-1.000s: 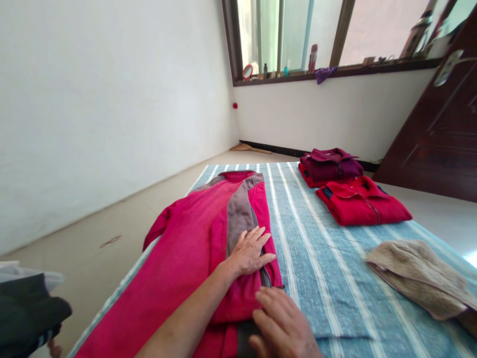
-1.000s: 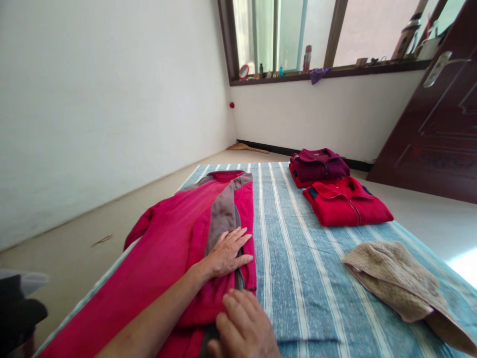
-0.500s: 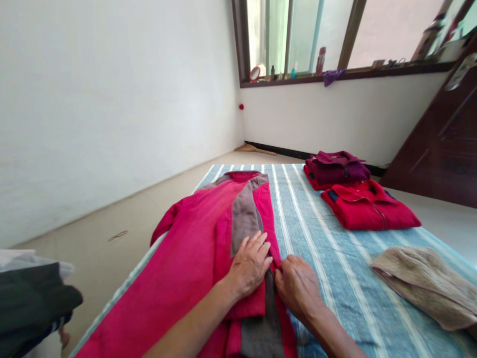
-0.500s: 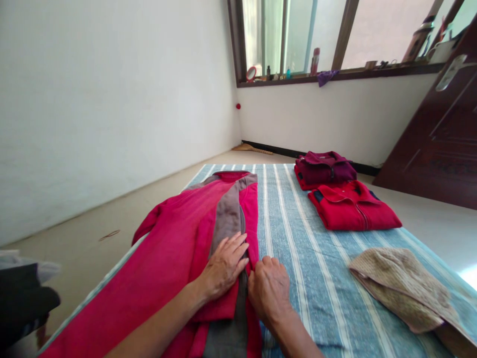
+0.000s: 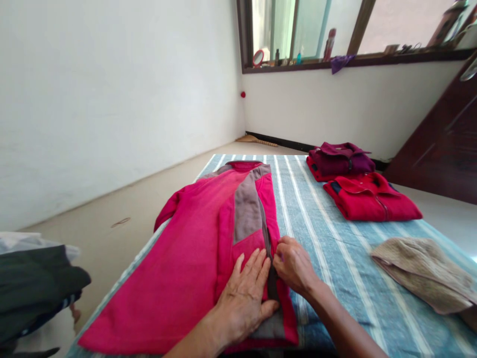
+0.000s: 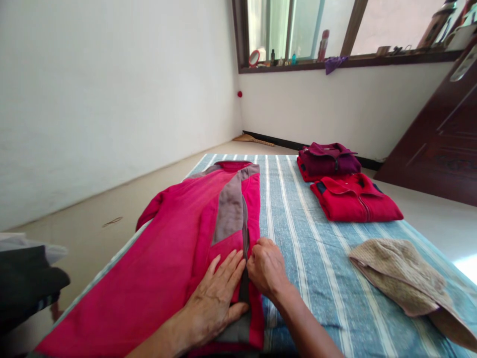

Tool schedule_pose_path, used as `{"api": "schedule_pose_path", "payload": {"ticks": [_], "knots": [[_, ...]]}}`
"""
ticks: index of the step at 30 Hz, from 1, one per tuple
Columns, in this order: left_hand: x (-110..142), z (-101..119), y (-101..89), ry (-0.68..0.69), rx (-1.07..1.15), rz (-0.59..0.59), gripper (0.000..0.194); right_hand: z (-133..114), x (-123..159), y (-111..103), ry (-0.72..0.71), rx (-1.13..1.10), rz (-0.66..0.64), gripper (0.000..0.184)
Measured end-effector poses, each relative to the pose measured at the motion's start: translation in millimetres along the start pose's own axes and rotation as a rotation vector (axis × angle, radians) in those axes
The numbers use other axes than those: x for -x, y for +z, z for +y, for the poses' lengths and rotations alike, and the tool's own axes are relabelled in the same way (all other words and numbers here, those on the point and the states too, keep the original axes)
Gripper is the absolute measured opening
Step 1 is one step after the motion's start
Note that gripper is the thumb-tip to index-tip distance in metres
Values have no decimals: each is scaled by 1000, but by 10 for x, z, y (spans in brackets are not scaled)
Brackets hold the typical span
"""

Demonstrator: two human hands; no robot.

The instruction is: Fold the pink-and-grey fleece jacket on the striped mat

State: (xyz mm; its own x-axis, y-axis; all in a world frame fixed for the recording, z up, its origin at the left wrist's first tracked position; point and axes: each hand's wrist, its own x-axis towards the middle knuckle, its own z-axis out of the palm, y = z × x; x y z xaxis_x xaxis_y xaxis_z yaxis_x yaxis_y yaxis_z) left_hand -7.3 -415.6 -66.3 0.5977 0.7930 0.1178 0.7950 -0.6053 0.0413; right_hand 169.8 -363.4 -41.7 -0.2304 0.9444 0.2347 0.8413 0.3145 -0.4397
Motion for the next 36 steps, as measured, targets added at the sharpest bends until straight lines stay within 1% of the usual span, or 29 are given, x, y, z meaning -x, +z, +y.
{"api": "schedule_pose_path", "payload": {"ticks": [5,8,10,12,15,18,21,23,26,28,30,32,34,36], "knots": [[-25,2,-37,4,42,-47,86,112,5,41,-34,-202,21,19],[-49,6,-106,-10,57,-107,87,168,137,-4,-80,-273,122,19],[-70,13,-168,-22,64,-138,86,172,335,-46,-100,-267,224,18],[-87,22,-228,-26,73,-147,85,154,600,-67,-137,-251,307,15],[-95,37,-278,-17,79,-132,81,123,995,-31,-279,-186,367,10],[-82,36,-283,-18,83,-134,80,129,1231,55,-419,-82,423,18],[-91,14,-320,-16,107,-146,80,161,1282,119,-477,-12,437,28],[-150,5,-396,-4,142,-127,75,171,1261,134,-506,2,442,25],[-344,33,-540,-21,174,-84,56,156,1231,138,-553,-11,460,21],[-503,74,-586,-37,165,-108,50,141,1235,148,-581,-17,471,22],[-627,106,-556,-40,151,-174,52,136,1257,170,-595,-5,476,24],[-683,109,-467,-46,140,-233,56,147,1290,204,-595,18,475,25],[-676,84,-365,-45,132,-243,58,171,1323,242,-594,25,466,26],[-638,50,-290,-34,125,-215,57,203,1349,276,-598,11,451,26]]}}
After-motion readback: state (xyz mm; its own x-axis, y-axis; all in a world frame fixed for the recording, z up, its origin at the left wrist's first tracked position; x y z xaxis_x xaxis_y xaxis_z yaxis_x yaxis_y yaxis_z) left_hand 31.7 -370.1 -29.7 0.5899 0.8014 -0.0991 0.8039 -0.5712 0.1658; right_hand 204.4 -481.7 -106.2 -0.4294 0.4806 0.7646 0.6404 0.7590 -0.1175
